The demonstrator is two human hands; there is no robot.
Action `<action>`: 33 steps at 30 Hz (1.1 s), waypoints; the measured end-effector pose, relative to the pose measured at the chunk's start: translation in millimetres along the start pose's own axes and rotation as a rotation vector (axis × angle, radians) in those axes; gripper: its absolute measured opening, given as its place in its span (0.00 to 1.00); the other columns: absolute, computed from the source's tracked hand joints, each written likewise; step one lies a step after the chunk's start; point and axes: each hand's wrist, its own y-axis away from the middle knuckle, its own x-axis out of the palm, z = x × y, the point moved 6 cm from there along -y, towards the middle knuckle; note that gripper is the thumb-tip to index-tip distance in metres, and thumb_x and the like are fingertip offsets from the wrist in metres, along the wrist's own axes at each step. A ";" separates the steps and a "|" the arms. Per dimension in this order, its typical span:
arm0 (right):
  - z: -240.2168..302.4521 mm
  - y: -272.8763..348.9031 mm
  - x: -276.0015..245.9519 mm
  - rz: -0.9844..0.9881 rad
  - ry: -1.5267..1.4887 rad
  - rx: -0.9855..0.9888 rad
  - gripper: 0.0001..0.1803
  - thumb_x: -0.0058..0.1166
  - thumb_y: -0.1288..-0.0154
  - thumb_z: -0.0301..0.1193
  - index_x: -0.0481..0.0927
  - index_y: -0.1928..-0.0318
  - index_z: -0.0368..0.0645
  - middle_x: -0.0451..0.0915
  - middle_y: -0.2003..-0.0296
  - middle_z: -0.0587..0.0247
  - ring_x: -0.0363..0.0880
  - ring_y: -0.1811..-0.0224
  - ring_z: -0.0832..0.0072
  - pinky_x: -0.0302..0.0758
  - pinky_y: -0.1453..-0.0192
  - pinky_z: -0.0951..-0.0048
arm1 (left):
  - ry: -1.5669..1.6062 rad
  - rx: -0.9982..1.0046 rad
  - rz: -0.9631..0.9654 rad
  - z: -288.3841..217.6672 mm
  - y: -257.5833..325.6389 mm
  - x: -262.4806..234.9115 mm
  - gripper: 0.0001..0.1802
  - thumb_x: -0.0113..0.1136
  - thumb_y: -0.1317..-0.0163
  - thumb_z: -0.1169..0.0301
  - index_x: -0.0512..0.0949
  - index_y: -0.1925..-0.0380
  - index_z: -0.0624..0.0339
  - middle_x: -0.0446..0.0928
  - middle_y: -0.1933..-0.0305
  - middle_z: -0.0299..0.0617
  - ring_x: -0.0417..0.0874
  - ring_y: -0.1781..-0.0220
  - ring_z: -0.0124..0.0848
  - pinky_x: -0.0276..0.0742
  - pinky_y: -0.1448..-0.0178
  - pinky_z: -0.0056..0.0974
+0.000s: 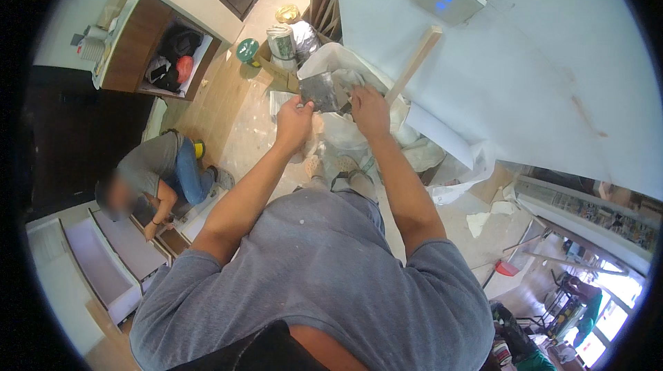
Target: The person wipes a bathroom sink and vanity with a cloth, then moves to a cluttered room to wipe a small fan and other surfaces. They handle a cloth, a fan, and a small metal sheet during the cleaning process.
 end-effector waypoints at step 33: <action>96.0 33.7 -13.3 0.165 -0.208 -0.186 0.19 0.52 0.38 0.22 0.79 0.46 0.40 0.78 0.58 0.54 0.80 0.55 0.54 0.77 0.52 0.57 | 0.267 0.012 0.107 12.1 4.3 4.7 0.11 0.51 0.31 0.75 0.80 0.56 0.68 0.84 0.66 0.48 0.82 0.63 0.33 0.76 0.54 0.38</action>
